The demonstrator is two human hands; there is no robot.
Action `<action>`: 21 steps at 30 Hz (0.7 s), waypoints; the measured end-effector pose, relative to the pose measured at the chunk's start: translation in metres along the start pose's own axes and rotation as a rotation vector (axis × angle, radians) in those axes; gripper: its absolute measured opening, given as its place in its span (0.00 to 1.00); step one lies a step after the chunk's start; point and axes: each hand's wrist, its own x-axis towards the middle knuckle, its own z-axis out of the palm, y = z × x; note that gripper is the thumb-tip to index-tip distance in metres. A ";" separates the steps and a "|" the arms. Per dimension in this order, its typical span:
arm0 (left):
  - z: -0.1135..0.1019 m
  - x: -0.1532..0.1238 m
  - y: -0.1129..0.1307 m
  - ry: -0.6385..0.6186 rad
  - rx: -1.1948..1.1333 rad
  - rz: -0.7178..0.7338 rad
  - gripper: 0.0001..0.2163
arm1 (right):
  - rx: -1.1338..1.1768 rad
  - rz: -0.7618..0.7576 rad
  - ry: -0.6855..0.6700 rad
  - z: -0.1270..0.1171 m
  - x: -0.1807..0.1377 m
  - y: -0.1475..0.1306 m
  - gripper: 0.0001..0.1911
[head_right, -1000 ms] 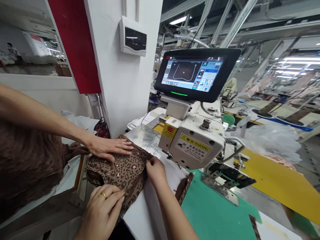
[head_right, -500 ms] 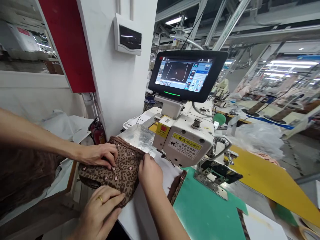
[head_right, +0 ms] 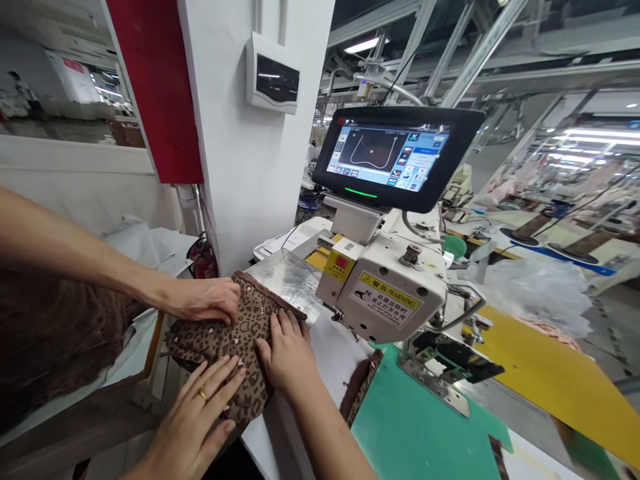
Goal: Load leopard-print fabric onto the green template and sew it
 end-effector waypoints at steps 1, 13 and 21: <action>-0.001 0.001 -0.002 0.037 -0.037 -0.039 0.24 | -0.002 -0.007 0.031 -0.004 0.001 -0.005 0.31; 0.027 -0.010 -0.037 -0.003 0.163 -0.345 0.27 | 0.049 -0.073 -0.025 0.012 0.021 -0.005 0.34; 0.010 0.034 -0.023 0.165 0.095 -0.306 0.27 | 0.003 -0.313 0.136 -0.010 0.050 -0.032 0.26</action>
